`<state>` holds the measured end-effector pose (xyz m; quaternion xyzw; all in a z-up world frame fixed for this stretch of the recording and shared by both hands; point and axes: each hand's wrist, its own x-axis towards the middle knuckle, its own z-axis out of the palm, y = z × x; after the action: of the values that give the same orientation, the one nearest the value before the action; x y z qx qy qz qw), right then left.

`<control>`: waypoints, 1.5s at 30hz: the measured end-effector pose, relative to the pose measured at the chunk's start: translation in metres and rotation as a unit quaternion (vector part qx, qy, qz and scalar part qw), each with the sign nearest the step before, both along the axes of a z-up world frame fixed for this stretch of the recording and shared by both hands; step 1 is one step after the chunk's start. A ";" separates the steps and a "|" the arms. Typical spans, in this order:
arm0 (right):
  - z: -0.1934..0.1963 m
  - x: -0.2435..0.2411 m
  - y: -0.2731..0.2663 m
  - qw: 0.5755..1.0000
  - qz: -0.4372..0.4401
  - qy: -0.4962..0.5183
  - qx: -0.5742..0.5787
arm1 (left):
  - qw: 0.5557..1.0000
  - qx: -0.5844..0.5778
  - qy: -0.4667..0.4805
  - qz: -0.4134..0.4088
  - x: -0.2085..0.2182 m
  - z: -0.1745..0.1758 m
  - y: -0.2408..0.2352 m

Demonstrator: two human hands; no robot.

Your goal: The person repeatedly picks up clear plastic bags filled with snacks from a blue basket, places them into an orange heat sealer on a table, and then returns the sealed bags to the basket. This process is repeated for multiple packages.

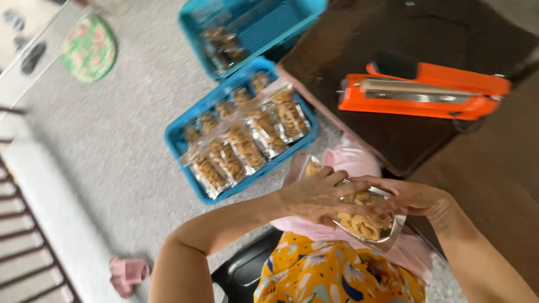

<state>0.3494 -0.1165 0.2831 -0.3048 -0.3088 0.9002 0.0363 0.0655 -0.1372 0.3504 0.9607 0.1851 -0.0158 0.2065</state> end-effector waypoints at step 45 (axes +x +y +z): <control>-0.046 0.299 -0.092 0.791 -0.473 -0.244 0.301 | 0.560 0.232 0.217 0.765 -0.346 -0.270 0.043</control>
<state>0.6486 -0.2087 0.2367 -0.5961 -0.3803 0.5275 0.4710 -0.2810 -0.0937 0.0808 0.4411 0.8871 -0.0160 -0.1350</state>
